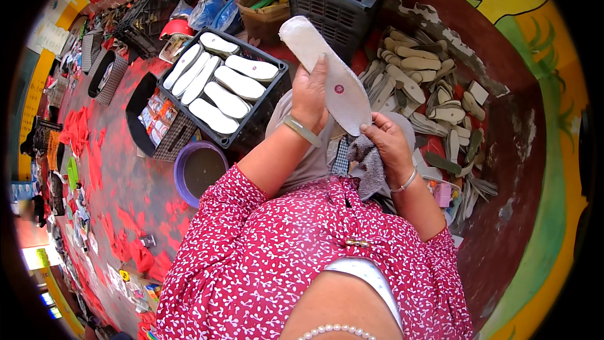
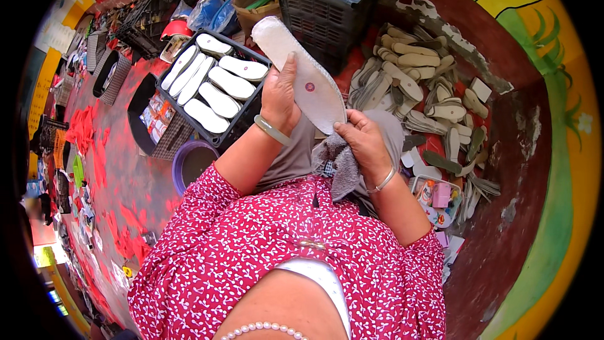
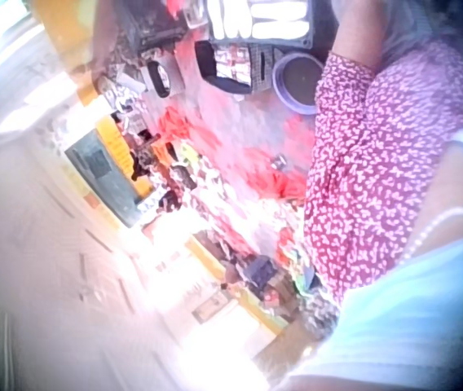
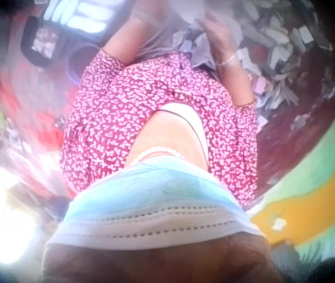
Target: The person wipes shoe insoles with a cloth and places them in a crate.
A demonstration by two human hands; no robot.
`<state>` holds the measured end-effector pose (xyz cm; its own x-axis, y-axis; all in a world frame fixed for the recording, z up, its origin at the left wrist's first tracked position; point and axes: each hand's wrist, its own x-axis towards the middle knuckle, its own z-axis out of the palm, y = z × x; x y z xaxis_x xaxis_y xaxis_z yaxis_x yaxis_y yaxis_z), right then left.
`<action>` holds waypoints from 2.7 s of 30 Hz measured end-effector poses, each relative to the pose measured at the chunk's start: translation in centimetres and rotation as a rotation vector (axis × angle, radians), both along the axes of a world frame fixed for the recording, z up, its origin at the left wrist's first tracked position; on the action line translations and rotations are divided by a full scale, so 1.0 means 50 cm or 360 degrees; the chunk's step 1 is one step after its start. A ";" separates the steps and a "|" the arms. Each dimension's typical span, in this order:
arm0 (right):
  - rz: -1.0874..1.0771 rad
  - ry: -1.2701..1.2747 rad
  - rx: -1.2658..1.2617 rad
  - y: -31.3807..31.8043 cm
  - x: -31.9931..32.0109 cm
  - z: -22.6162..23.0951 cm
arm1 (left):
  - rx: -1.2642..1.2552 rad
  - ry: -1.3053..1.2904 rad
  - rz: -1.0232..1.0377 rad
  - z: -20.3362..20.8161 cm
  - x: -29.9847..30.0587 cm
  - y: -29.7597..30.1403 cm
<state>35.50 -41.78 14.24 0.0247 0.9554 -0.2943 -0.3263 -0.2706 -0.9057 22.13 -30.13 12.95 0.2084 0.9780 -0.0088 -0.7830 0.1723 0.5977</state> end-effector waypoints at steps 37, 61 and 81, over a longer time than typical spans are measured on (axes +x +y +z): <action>-0.0325 -0.1420 0.1303 0.084 0.010 0.090 | -0.0189 0.0011 -0.1138 -0.007 -0.007 -0.040; 0.0427 -0.1264 0.1190 -0.030 -0.044 0.047 | -0.0580 -0.0240 -0.0226 0.031 -0.040 0.074; -0.0392 -0.0662 0.0949 0.004 0.043 0.186 | 0.1954 0.2214 0.0111 0.090 -0.077 -0.060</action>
<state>37.65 -41.57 23.54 0.2534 0.9021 0.3494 0.0857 0.3389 -0.9369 18.29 -33.11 17.47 0.6374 0.5731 0.5150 0.3336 -0.8078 0.4861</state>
